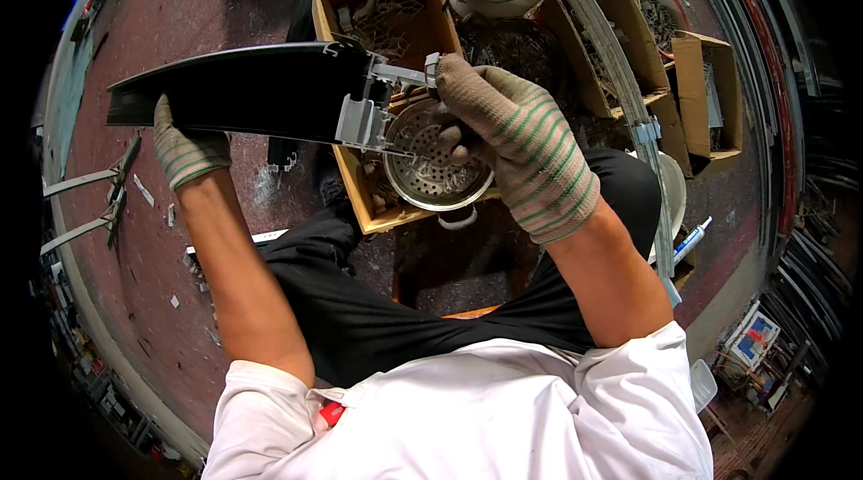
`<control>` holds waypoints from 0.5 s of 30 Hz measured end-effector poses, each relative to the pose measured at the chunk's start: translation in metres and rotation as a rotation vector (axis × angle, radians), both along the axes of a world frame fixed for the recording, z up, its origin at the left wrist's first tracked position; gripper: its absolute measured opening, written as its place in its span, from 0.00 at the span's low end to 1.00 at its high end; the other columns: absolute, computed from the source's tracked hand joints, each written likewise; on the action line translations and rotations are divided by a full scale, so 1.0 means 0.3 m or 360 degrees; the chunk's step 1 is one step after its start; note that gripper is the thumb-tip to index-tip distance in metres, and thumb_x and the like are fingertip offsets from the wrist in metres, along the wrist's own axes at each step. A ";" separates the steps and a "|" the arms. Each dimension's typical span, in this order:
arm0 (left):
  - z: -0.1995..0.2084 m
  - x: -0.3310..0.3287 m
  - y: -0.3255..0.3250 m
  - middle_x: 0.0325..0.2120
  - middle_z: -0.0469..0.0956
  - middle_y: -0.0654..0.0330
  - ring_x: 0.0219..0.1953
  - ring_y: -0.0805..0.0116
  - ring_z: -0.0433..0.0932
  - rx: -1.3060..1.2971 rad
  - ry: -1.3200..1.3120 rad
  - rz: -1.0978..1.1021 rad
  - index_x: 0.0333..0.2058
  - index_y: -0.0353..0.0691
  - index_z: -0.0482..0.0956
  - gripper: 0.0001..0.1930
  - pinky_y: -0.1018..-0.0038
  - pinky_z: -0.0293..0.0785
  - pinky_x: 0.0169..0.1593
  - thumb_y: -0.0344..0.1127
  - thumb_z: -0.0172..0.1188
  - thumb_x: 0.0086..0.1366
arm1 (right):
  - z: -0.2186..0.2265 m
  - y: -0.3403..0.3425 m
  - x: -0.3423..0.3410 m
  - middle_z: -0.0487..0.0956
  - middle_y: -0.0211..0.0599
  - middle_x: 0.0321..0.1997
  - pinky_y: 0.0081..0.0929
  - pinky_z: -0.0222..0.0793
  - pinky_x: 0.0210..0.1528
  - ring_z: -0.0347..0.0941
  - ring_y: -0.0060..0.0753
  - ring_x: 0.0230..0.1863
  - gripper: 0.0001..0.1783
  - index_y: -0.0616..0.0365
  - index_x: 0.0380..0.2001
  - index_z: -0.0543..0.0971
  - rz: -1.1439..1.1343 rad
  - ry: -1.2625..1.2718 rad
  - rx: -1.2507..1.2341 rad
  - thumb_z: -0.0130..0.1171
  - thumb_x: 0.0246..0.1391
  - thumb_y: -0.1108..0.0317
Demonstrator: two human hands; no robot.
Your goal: The person sits on the floor and assembles metal frame components by inserting small metal brackets into slots on the frame. The person repeatedly picks up brackets from a container and fits them into the frame, then places the assembled frame on the floor.
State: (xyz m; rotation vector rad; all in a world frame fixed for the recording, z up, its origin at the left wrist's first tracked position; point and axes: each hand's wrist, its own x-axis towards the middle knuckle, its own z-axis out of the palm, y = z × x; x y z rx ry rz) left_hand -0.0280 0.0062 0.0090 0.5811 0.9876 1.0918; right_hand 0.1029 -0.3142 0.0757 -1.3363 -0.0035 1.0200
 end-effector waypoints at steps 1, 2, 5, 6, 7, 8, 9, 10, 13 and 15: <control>0.001 -0.001 0.002 0.49 0.79 0.51 0.52 0.55 0.79 0.0017 -0.0007 0.0006 0.51 0.37 0.77 0.19 0.55 0.76 0.59 0.40 0.60 0.66 | 0.006 0.007 -0.003 0.78 0.29 0.35 0.19 0.67 0.34 0.74 0.21 0.33 0.23 0.55 0.46 0.78 0.0003 -0.0018 -0.0043 0.61 0.63 0.47; 0.005 0.000 0.000 0.48 0.80 0.50 0.51 0.55 0.79 0.0035 -0.0015 0.0011 0.51 0.35 0.76 0.19 0.56 0.77 0.58 0.40 0.62 0.65 | 0.010 0.016 -0.007 0.78 0.29 0.35 0.19 0.68 0.33 0.74 0.20 0.33 0.23 0.56 0.47 0.77 -0.0014 -0.0034 -0.0067 0.61 0.63 0.47; 0.025 -0.001 -0.006 0.49 0.79 0.50 0.51 0.55 0.78 0.0030 0.0042 0.0052 0.52 0.35 0.76 0.20 0.57 0.76 0.59 0.41 0.62 0.65 | 0.016 0.035 -0.015 0.78 0.29 0.35 0.17 0.69 0.33 0.74 0.17 0.31 0.24 0.57 0.47 0.77 -0.0015 -0.0085 -0.0150 0.61 0.62 0.46; 0.026 -0.005 -0.005 0.49 0.79 0.51 0.52 0.55 0.78 0.0018 0.0033 0.0045 0.52 0.36 0.76 0.20 0.56 0.75 0.60 0.42 0.61 0.66 | 0.014 0.041 -0.015 0.78 0.28 0.35 0.17 0.69 0.33 0.74 0.17 0.31 0.25 0.58 0.47 0.77 0.0014 -0.0104 -0.0184 0.61 0.62 0.46; 0.024 -0.013 -0.003 0.49 0.79 0.52 0.53 0.56 0.78 0.0006 0.0025 0.0042 0.52 0.37 0.77 0.19 0.56 0.74 0.60 0.42 0.60 0.67 | 0.014 0.046 -0.016 0.78 0.28 0.35 0.16 0.69 0.32 0.74 0.16 0.31 0.25 0.58 0.47 0.77 0.0047 -0.0122 -0.0217 0.61 0.62 0.46; 0.028 -0.024 0.004 0.50 0.80 0.52 0.53 0.56 0.77 0.0003 0.0018 0.0047 0.52 0.38 0.77 0.19 0.56 0.72 0.61 0.43 0.60 0.67 | 0.018 0.053 -0.014 0.78 0.28 0.35 0.16 0.69 0.32 0.74 0.16 0.30 0.25 0.58 0.47 0.77 0.0057 -0.0125 -0.0232 0.61 0.62 0.46; 0.041 -0.035 -0.003 0.49 0.80 0.52 0.53 0.57 0.77 0.0052 0.0043 0.0037 0.52 0.38 0.77 0.19 0.56 0.72 0.62 0.43 0.60 0.67 | 0.023 0.056 -0.011 0.78 0.28 0.35 0.16 0.69 0.32 0.74 0.16 0.30 0.25 0.58 0.47 0.77 0.0076 -0.0120 -0.0234 0.62 0.62 0.46; 0.048 -0.043 -0.016 0.49 0.80 0.53 0.53 0.57 0.77 0.0100 0.0071 0.0031 0.52 0.38 0.77 0.20 0.56 0.71 0.62 0.43 0.61 0.67 | 0.028 0.059 -0.007 0.78 0.28 0.35 0.16 0.69 0.32 0.74 0.16 0.30 0.25 0.58 0.47 0.77 0.0099 -0.0115 -0.0235 0.62 0.62 0.46; 0.068 -0.024 -0.042 0.49 0.80 0.52 0.53 0.58 0.77 0.0094 0.0033 0.0041 0.51 0.37 0.76 0.20 0.58 0.71 0.62 0.42 0.63 0.65 | 0.022 0.066 0.001 0.77 0.27 0.34 0.15 0.66 0.30 0.72 0.15 0.30 0.26 0.60 0.47 0.77 0.0057 0.0032 -0.0120 0.62 0.62 0.46; 0.085 -0.019 -0.042 0.49 0.79 0.52 0.53 0.57 0.77 0.0106 0.0063 0.0083 0.51 0.37 0.76 0.21 0.57 0.72 0.61 0.41 0.64 0.64 | 0.009 0.054 0.000 0.76 0.28 0.34 0.15 0.66 0.30 0.71 0.14 0.30 0.27 0.63 0.48 0.77 0.0078 -0.0107 -0.0186 0.61 0.62 0.48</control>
